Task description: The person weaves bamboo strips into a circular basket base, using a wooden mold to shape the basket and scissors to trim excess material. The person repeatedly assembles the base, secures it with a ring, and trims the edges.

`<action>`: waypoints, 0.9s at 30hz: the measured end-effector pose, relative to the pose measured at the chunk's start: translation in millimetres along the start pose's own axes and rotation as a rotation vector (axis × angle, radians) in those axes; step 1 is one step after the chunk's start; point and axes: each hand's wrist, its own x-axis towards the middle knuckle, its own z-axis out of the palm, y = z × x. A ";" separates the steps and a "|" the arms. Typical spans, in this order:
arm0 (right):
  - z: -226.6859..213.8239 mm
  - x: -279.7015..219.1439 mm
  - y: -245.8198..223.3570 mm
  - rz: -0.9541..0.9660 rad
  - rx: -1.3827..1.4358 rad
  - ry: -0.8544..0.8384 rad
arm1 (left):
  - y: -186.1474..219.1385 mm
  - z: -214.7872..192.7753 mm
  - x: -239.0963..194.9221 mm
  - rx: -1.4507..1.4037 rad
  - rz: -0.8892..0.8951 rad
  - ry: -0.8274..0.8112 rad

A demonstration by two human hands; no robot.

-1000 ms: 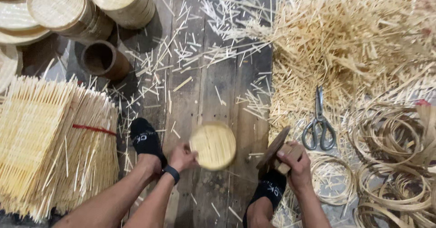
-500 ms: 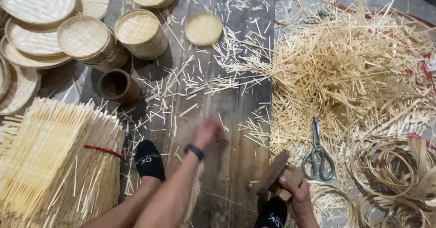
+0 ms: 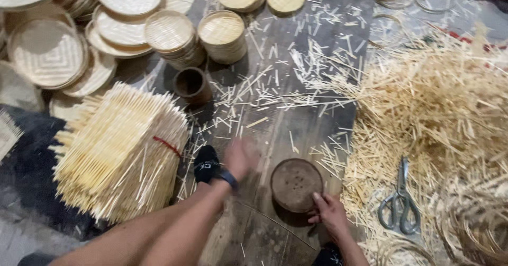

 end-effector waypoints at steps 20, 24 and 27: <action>-30.7 -11.9 24.8 -0.058 0.209 0.116 | -36.8 -380.0 84.9 0.998 0.035 0.266; -42.1 -23.6 7.3 -0.164 0.214 0.207 | 57.5 -337.0 73.0 0.981 0.318 0.259; -47.3 -34.2 -18.0 -0.307 0.572 -0.049 | 112.9 -232.4 42.3 0.663 0.696 0.017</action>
